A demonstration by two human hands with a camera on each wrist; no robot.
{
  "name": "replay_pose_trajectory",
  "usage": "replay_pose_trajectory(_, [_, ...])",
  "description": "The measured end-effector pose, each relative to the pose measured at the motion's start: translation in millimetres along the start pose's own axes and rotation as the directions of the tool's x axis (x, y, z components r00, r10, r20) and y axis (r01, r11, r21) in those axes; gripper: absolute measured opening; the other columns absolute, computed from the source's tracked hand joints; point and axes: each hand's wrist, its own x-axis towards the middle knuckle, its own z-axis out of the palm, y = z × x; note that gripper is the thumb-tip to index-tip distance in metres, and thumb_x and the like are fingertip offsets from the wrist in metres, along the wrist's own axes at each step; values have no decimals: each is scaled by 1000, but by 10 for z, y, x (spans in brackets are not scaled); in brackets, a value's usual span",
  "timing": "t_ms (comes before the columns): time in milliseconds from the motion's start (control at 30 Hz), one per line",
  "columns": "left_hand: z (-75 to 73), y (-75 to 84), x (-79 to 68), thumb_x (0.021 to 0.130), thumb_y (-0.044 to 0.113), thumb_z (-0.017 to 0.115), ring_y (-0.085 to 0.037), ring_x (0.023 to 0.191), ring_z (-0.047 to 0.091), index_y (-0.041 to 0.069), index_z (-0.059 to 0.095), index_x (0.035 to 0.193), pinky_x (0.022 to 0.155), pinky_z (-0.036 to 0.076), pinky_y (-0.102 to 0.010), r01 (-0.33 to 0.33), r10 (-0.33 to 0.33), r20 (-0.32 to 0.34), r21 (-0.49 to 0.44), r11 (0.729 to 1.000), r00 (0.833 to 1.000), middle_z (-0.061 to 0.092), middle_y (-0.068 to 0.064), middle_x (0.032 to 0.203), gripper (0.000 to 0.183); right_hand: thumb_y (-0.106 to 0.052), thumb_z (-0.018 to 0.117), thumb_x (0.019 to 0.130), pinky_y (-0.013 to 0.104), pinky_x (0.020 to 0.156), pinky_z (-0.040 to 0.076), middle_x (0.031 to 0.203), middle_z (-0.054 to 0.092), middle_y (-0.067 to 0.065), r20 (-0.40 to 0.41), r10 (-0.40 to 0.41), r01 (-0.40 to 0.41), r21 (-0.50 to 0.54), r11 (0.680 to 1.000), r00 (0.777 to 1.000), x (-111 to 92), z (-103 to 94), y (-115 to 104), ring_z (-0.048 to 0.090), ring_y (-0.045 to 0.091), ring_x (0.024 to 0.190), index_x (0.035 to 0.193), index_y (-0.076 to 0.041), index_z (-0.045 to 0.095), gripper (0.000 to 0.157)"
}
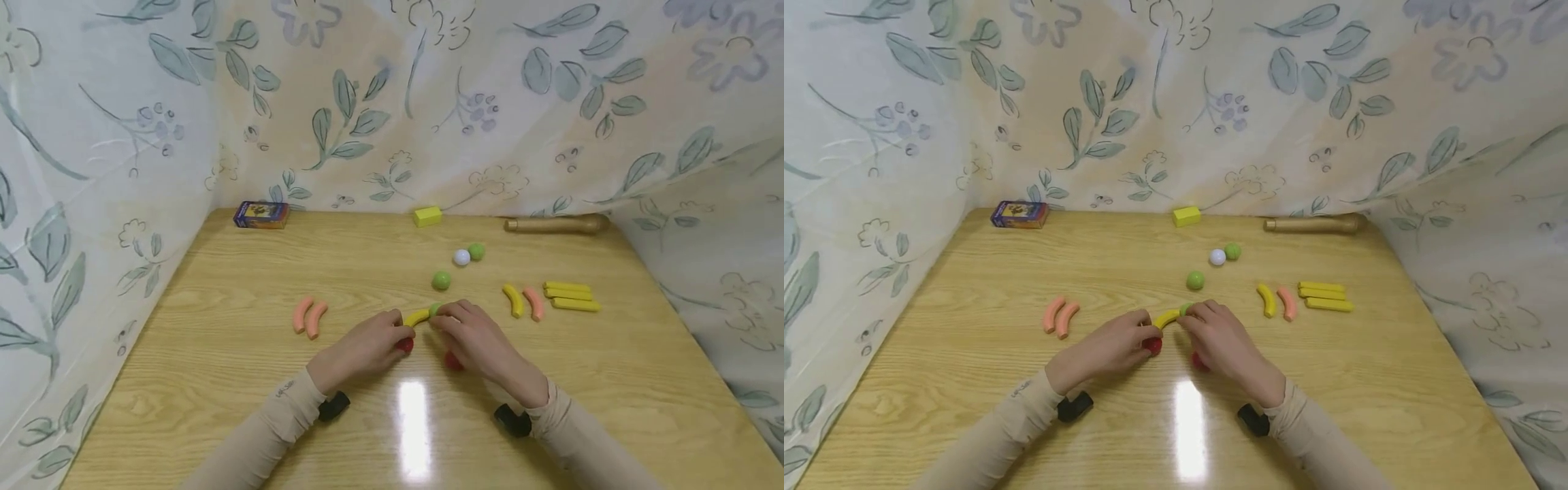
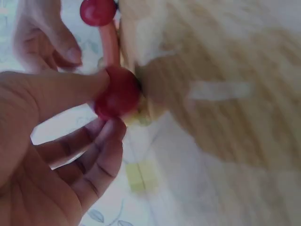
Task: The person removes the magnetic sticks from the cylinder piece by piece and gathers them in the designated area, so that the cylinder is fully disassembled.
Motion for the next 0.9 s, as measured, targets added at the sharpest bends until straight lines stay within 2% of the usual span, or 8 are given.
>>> replay_pose_trajectory(133, [-23,-26,-47,93,10,65,-16,81,53,14,69,91,72,46,-26,-15,15,-48,9,1000,999,58,-2,93,6,-10,72,85,41,91,51,108,69,7,10,8,-8,-41,999,1000,102,46,-18,63,25,105,108,-10,72,22])
replay_pose_trajectory(300, [-21,-57,-60,91,12,66,-17,84,54,13,66,91,73,47,-27,45,-44,-62,15,999,997,59,-4,100,1,-14,74,83,37,77,52,98,70,4,44,30,-24,-131,991,999,129,84,-47,64,24,93,100,-11,73,18])
replay_pose_trajectory(467, [-27,-101,-21,88,14,69,-14,78,49,11,63,94,69,43,-25,103,-100,-98,19,995,990,55,-2,92,9,-17,81,75,30,62,43,78,65,0,-11,52,-53,-195,979,999,69,82,-104,58,18,69,90,-12,72,18])
replay_pose_trajectory(633, [-36,-110,21,87,19,73,-13,72,45,7,60,94,63,38,-24,104,-99,-97,43,994,990,52,-2,83,19,-26,81,76,33,62,45,76,64,1,-45,139,-145,-226,963,989,73,127,-193,57,20,66,91,-10,72,24])
replay_pose_trajectory(767, [-16,-94,49,86,21,73,-13,69,44,6,61,89,61,36,-23,93,-88,-90,61,994,992,51,-2,79,20,-31,79,79,34,61,44,68,60,2,-31,229,-229,-267,936,973,114,184,-248,55,22,62,75,-10,68,24])
replay_pose_trajectory(900, [5,-74,73,85,18,72,-13,67,43,6,60,83,59,35,-23,95,-90,-84,53,994,992,51,-2,77,17,-28,78,77,32,57,39,59,52,0,-10,258,-250,-297,922,966,143,220,-256,50,22,56,61,-12,59,30])
